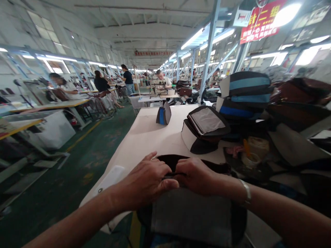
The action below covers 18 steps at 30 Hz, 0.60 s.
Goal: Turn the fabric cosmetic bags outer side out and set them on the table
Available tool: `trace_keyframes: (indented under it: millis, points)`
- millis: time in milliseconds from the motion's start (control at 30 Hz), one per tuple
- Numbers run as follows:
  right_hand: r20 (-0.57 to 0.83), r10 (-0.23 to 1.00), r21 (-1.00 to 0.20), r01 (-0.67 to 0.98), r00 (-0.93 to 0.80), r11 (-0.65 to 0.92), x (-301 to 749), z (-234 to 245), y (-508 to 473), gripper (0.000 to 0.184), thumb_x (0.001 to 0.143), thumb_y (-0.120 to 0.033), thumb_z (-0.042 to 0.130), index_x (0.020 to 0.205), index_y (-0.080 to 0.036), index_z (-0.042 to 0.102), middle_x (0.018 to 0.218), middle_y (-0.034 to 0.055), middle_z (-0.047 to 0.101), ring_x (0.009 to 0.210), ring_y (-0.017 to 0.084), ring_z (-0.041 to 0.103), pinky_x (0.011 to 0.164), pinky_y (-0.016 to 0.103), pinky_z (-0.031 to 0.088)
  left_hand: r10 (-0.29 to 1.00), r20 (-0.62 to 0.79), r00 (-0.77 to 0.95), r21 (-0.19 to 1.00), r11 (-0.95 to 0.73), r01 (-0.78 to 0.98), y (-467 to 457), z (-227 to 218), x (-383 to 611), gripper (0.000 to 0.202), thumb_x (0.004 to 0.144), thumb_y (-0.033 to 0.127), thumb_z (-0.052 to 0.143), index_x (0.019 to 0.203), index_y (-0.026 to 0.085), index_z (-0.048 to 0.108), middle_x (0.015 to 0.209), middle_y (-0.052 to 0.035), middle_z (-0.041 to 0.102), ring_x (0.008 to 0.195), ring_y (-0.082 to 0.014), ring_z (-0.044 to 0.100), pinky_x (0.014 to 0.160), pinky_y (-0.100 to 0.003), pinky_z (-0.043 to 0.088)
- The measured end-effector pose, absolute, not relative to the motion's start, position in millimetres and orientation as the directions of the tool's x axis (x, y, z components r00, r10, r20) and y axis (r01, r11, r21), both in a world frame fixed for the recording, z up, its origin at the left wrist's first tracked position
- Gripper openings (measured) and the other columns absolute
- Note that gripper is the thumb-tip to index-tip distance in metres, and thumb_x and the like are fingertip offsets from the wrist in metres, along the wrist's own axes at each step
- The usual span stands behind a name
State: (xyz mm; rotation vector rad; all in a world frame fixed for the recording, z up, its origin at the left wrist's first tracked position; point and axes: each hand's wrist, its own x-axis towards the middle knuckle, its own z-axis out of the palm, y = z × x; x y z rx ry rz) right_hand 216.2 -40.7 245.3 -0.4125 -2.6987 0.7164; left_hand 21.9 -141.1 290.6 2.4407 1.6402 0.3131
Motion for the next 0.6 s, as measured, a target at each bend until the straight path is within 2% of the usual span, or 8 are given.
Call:
trace_keyframes:
  millis: [100,167,233,300,367,433,533,600]
  points:
    - [0.113,0.362,-0.585,0.232,-0.925,0.777,204.2,250.9,-42.0,0.024,0.088,-0.03,0.066,0.071,-0.014,0.062,0.065,-0.0015,0.057,0.06,0.01,0.044,0.056,0.023,0.029,0.93,0.243,0.276,0.187,-0.325,0.927,-133.1,260.7,33.7,0.053,0.102,0.055,0.032,0.073,0.018,0.057,0.073,-0.0053,0.059,0.072,-0.0204,0.052,0.079,-0.036,0.037]
    - [-0.075,0.273,-0.671,0.251,-0.959,0.697,208.4,258.0,-36.7,0.029,0.093,-0.034,0.06,0.072,-0.014,0.06,0.062,-0.003,0.055,0.057,0.008,0.042,0.053,0.021,0.03,0.941,0.282,0.184,0.278,-0.264,0.924,-129.4,240.5,27.2,0.056,0.102,0.055,0.029,0.064,0.019,0.048,0.063,-0.0018,0.051,0.062,-0.0169,0.045,0.065,-0.031,0.03]
    - [-0.269,0.13,-0.719,0.289,-0.954,0.633,221.8,260.1,-25.6,0.04,0.097,-0.046,0.053,0.075,-0.014,0.061,0.062,-0.0032,0.055,0.055,0.008,0.044,0.052,0.021,0.033,0.973,0.227,0.051,0.44,-0.149,0.886,-128.7,223.9,8.9,0.057,0.1,0.058,0.031,0.059,0.019,0.041,0.058,0.0012,0.043,0.057,-0.014,0.04,0.059,-0.029,0.026]
    - [-0.387,0.054,-0.701,0.332,-0.921,0.632,239.0,252.6,-11.2,0.049,0.092,-0.06,0.057,0.078,-0.014,0.064,0.064,-0.0028,0.057,0.056,0.009,0.047,0.052,0.021,0.034,0.985,0.154,-0.083,0.544,-0.014,0.839,-130.7,211.3,-17.0,0.058,0.098,0.061,0.035,0.058,0.019,0.036,0.057,0.0026,0.038,0.056,-0.0128,0.038,0.058,-0.028,0.025]
    - [-0.376,0.074,-0.687,0.331,-0.924,0.647,253.5,237.7,1.6,0.049,0.076,-0.062,0.075,0.087,-0.015,0.069,0.073,-0.0021,0.062,0.064,0.012,0.053,0.056,0.022,0.037,0.973,0.122,-0.196,0.573,0.093,0.814,-132.9,202.5,-44.8,0.058,0.097,0.061,0.036,0.056,0.02,0.033,0.056,0.003,0.033,0.056,-0.0126,0.035,0.058,-0.028,0.024]
    - [-0.271,0.13,-0.74,0.293,-0.954,0.606,260.3,223.5,8.1,0.054,0.065,-0.055,0.086,0.1,-0.017,0.071,0.086,-0.001,0.065,0.076,0.015,0.057,0.062,0.022,0.04,0.959,0.112,-0.259,0.565,0.152,0.811,-133.1,198.3,-67.3,0.058,0.097,0.06,0.034,0.055,0.021,0.031,0.054,0.0031,0.03,0.055,-0.0129,0.032,0.057,-0.028,0.022]
    - [-0.091,0.189,-0.847,0.176,-0.978,0.502,253.6,217.1,3.1,0.049,0.067,-0.05,0.086,0.099,-0.016,0.071,0.086,-0.0011,0.064,0.08,0.015,0.056,0.066,0.022,0.042,0.979,0.043,-0.201,0.577,0.141,0.805,-130.7,203.2,-74.9,0.06,0.096,0.062,0.036,0.053,0.02,0.037,0.051,0.0027,0.033,0.053,-0.0133,0.033,0.057,-0.028,0.023]
    - [-0.027,0.202,-0.867,0.123,-0.979,0.483,242.6,222.7,-7.4,0.045,0.067,-0.049,0.087,0.092,-0.015,0.071,0.08,-0.0024,0.061,0.075,0.013,0.053,0.063,0.021,0.04,0.997,-0.011,-0.076,0.603,0.068,0.795,-131.1,213.9,-57.8,0.06,0.097,0.061,0.035,0.058,0.018,0.05,0.057,0.0011,0.046,0.058,-0.0144,0.041,0.06,-0.027,0.03]
